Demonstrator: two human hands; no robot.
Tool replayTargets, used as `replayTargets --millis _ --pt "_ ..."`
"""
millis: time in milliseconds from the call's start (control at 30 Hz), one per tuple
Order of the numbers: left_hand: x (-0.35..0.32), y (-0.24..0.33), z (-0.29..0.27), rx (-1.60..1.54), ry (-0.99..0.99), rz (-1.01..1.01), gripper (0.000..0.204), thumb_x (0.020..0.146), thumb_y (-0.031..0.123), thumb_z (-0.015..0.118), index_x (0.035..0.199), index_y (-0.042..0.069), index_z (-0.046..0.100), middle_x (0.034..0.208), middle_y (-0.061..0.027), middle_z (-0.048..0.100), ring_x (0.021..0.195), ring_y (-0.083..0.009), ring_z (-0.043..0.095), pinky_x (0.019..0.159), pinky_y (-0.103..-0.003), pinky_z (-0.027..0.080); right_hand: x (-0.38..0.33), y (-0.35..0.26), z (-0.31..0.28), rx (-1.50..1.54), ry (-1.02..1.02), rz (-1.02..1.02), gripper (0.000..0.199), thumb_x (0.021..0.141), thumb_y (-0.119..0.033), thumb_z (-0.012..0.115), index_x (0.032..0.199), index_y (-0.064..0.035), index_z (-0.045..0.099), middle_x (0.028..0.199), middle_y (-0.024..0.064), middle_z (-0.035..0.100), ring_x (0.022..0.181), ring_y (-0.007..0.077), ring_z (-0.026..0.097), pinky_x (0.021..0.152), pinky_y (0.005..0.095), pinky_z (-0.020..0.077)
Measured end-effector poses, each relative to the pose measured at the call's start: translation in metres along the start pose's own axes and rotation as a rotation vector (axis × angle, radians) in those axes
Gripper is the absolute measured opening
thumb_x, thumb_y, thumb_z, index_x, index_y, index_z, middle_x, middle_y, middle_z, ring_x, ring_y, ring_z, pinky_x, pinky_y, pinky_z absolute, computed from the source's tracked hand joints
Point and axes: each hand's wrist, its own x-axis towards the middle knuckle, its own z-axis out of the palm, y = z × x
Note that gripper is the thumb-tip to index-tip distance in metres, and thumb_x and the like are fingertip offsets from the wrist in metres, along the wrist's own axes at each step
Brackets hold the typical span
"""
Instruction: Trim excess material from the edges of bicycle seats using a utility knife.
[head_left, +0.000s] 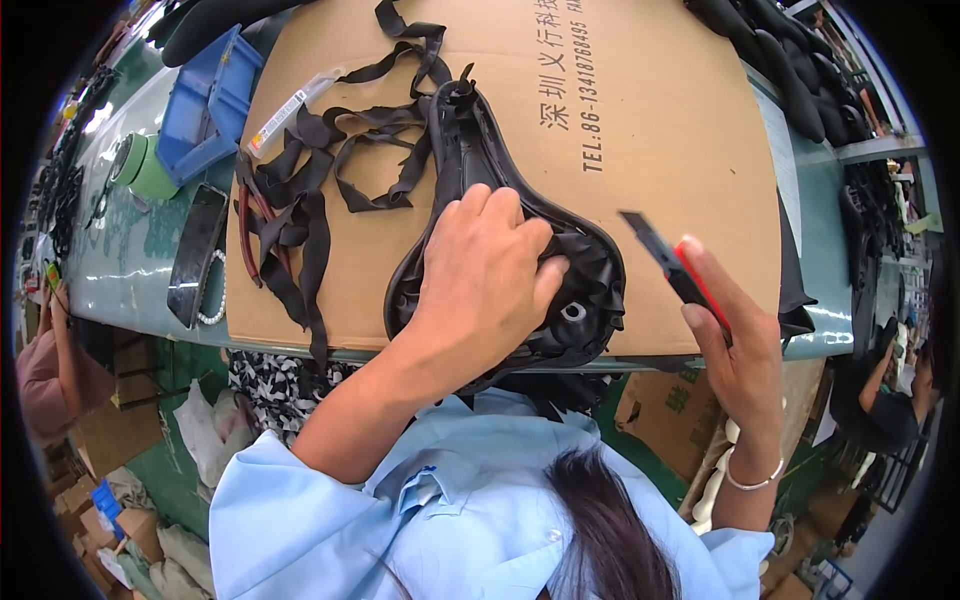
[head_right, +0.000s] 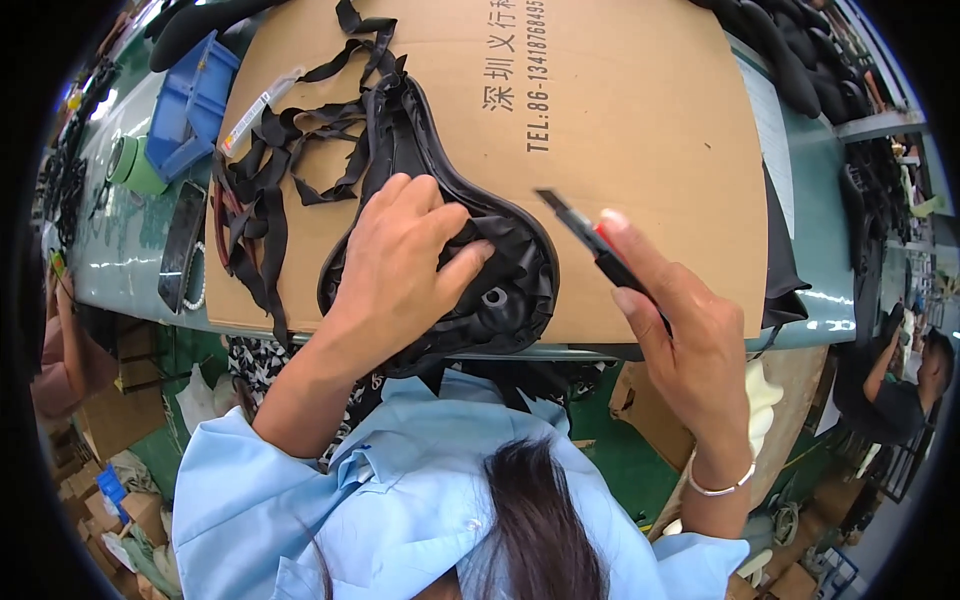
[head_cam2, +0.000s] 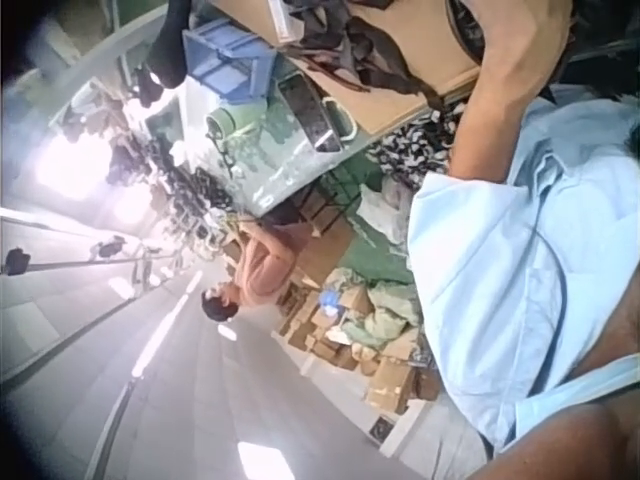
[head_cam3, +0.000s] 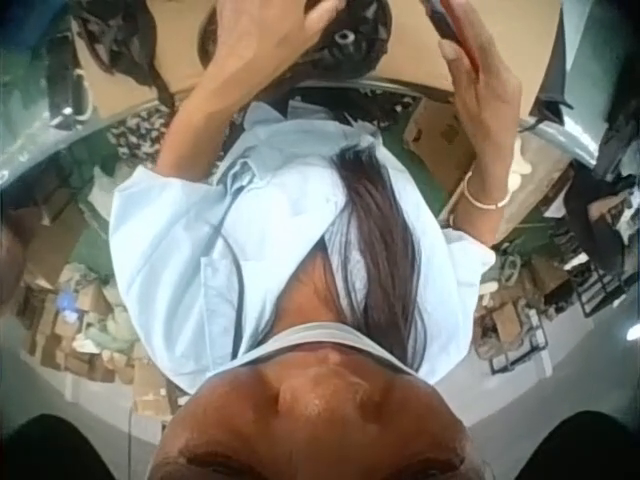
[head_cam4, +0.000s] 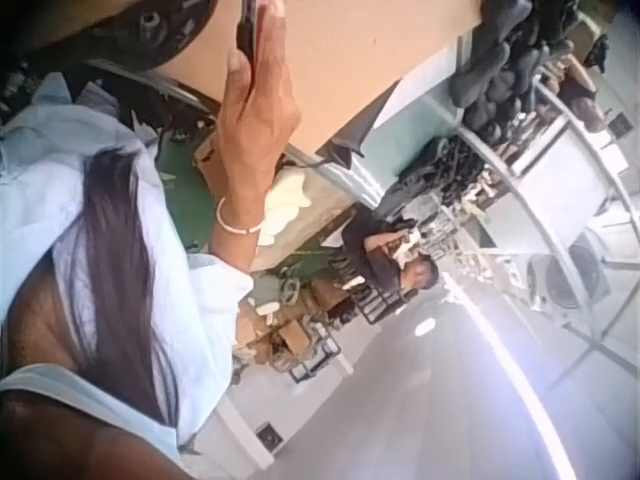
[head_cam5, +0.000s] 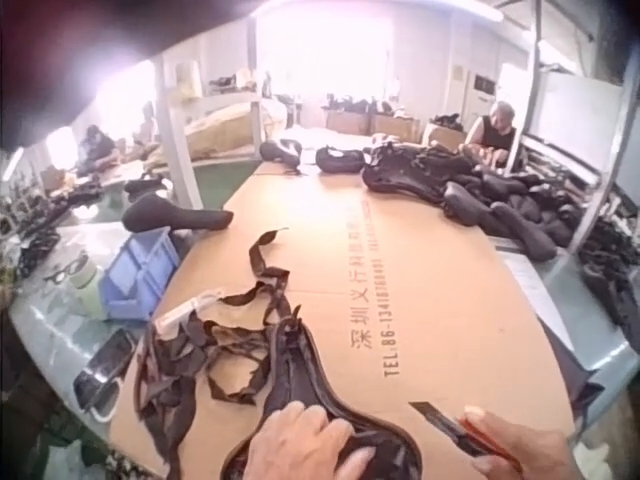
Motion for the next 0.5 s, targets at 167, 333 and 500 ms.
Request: replayTargets --millis 167,333,500 --pt "0.003 -0.001 0.001 -0.130 -0.028 0.032 0.021 0.076 0.015 0.067 0.067 0.000 0.057 0.070 -0.0094 0.048 0.074 -0.0269 0.046 0.070 -0.039 0.038 0.044 -0.026 -0.020 -0.266 -0.353 0.036 0.052 0.084 -0.009 0.065 0.133 -0.0256 0.057 0.060 0.0058 0.050 0.051 0.0216 0.051 0.050 0.0341 0.0401" --pt "0.008 -0.007 -0.009 -0.308 -0.009 -0.075 0.017 0.075 0.015 0.061 0.062 0.003 0.063 0.064 -0.0080 0.053 0.074 -0.0248 0.049 0.068 -0.036 0.038 0.050 -0.041 -0.025 -0.451 -0.511 -0.027 0.057 0.083 -0.012 0.066 0.137 -0.0270 0.054 0.060 0.0085 0.046 0.051 0.0260 0.046 0.051 0.0387 0.0388" --pt "0.007 -0.022 -0.014 -1.166 0.300 -0.300 0.028 0.077 0.013 0.058 0.055 0.004 0.042 0.062 -0.0026 0.041 0.069 -0.0160 0.041 0.070 -0.032 0.037 -0.017 -0.039 -0.008 -0.390 -0.434 0.137 0.060 0.086 -0.012 0.065 0.141 -0.0274 0.047 0.062 0.0067 0.049 0.051 0.0237 0.050 0.048 0.0366 0.0381"
